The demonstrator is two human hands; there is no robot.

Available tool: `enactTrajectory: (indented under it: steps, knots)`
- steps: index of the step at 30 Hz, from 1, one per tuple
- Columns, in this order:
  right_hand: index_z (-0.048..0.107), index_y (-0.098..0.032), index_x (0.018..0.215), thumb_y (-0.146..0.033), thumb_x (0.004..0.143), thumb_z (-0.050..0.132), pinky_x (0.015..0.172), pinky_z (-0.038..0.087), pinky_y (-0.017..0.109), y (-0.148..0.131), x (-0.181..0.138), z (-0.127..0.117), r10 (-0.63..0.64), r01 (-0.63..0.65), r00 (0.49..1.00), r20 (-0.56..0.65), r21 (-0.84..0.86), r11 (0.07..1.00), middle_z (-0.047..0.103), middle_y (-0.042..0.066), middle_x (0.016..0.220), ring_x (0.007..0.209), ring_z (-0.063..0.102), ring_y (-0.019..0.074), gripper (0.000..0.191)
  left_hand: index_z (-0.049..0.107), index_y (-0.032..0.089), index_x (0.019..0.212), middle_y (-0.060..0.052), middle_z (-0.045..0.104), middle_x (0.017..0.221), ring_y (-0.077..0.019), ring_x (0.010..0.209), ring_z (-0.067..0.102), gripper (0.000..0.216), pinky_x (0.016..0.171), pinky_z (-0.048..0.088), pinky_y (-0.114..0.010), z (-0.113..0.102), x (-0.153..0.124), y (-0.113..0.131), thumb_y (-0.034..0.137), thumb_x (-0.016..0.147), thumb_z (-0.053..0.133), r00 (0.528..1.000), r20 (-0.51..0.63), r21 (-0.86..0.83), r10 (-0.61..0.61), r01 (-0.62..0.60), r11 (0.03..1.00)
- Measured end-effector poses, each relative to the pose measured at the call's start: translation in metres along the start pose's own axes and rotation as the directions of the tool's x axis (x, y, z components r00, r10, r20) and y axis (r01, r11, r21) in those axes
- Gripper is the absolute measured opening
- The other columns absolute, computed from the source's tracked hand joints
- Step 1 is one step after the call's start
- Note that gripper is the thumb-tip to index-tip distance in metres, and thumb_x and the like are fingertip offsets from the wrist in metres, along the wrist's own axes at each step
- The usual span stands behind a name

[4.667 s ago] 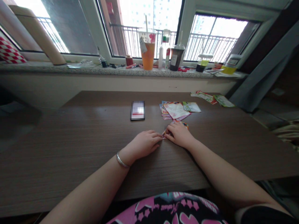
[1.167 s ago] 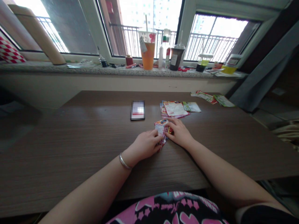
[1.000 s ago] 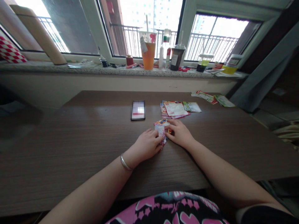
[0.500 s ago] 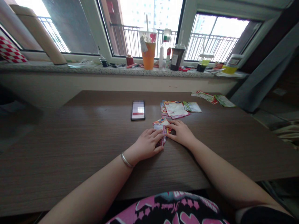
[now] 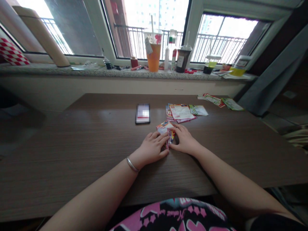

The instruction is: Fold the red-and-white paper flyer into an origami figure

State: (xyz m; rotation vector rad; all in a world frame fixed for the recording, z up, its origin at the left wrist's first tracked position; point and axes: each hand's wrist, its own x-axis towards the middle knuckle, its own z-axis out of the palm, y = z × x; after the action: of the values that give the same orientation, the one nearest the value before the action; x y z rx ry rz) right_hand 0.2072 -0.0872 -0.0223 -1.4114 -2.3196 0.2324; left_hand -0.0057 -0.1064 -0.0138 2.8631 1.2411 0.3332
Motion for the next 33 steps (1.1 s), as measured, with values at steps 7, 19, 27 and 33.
enactTrajectory:
  steps: [7, 19, 27, 33]
  knots:
    - [0.04, -0.012, 0.135, -0.045, 0.062, 0.074, 0.115, 0.021, 0.05, -0.005, -0.006, 0.007, 0.014, -0.014, 1.0, -0.002, 0.036, 0.999, 0.029, 0.021, 0.15, 0.142, 0.02, 0.0336, 0.087, 0.039, 0.025, 0.143, -0.002, 0.044, 0.147, -0.029, 0.13, 0.037, 0.059, 0.108, 0.026, -0.046, 0.0, 0.0, -0.002, 0.051, 0.09, 0.044, 1.0, 0.006, -0.014, 0.012, -0.012, 1.0]
    - [0.037, -0.013, 0.137, -0.048, 0.06, 0.075, 0.116, 0.016, 0.053, -0.005, -0.006, 0.009, 0.093, -0.096, 0.993, 0.07, 0.046, 0.994, 0.024, 0.022, 0.151, 0.144, 0.015, 0.0354, 0.093, 0.038, 0.024, 0.143, -0.002, 0.042, 0.148, -0.0299, 0.131, 0.036, 0.064, 0.108, 0.026, -0.045, -0.001, 0.0, -0.003, 0.054, 0.087, 0.049, 0.999, 0.026, -0.017, 0.018, -0.018, 1.0]
    - [0.033, -0.015, 0.138, -0.047, 0.063, 0.072, 0.112, 0.021, 0.057, 0.005, -0.002, 0.017, 0.152, -0.151, 0.988, -0.015, 0.034, 0.988, 0.023, 0.022, 0.151, 0.142, 0.019, 0.0372, 0.09, 0.039, 0.026, 0.142, -0.002, 0.043, 0.148, -0.0298, 0.13, 0.037, 0.064, 0.107, 0.027, -0.046, 0.0, 0.0, -0.003, 0.055, 0.085, 0.05, 1.0, 0.024, -0.023, 0.014, -0.014, 1.0]
    - [0.037, -0.016, 0.132, -0.044, 0.067, 0.068, 0.111, 0.026, 0.056, 0.009, 0.0, 0.015, 0.189, -0.186, 0.976, -0.104, 0.031, 0.982, 0.032, 0.02, 0.146, 0.139, 0.024, 0.0362, 0.077, 0.037, 0.026, 0.143, -0.002, 0.042, 0.148, -0.0306, 0.129, 0.038, 0.066, 0.107, 0.027, -0.047, -0.001, 0.0, -0.003, 0.055, 0.085, 0.051, 0.999, 0.03, -0.03, 0.025, -0.024, 0.999]
